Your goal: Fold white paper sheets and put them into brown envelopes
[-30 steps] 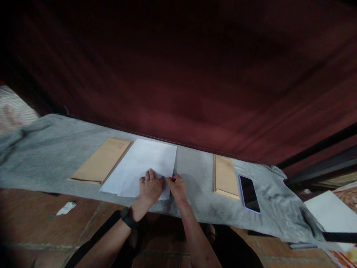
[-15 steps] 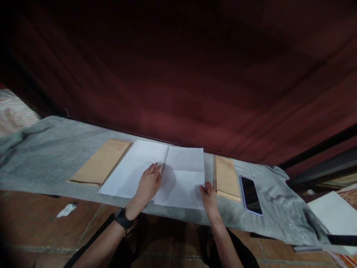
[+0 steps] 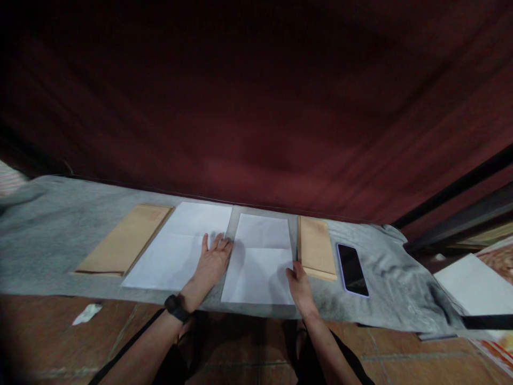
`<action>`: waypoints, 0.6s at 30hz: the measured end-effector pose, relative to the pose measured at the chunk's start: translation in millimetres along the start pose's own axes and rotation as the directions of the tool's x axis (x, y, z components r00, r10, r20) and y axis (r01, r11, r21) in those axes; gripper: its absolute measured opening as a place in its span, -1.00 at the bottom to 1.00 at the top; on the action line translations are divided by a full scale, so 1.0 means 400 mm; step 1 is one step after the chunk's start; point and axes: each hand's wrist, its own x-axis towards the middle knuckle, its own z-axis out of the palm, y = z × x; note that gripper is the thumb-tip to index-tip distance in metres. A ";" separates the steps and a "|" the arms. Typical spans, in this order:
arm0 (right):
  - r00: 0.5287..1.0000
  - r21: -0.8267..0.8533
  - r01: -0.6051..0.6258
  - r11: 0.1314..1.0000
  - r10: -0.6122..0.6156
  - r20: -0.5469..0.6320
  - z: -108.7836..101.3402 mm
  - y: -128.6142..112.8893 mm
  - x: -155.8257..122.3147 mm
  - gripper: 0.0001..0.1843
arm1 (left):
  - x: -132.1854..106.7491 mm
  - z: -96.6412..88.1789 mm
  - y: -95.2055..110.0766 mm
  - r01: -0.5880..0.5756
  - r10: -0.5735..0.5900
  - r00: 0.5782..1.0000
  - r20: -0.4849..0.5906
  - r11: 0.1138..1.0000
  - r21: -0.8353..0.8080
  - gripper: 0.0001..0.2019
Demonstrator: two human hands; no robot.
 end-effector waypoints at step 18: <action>0.929 -0.737 0.324 0.594 -0.345 0.130 0.017 -0.022 -0.047 -0.50 | -0.042 0.139 0.172 -0.115 0.109 0.992 -0.062 0.988 -0.105 -0.47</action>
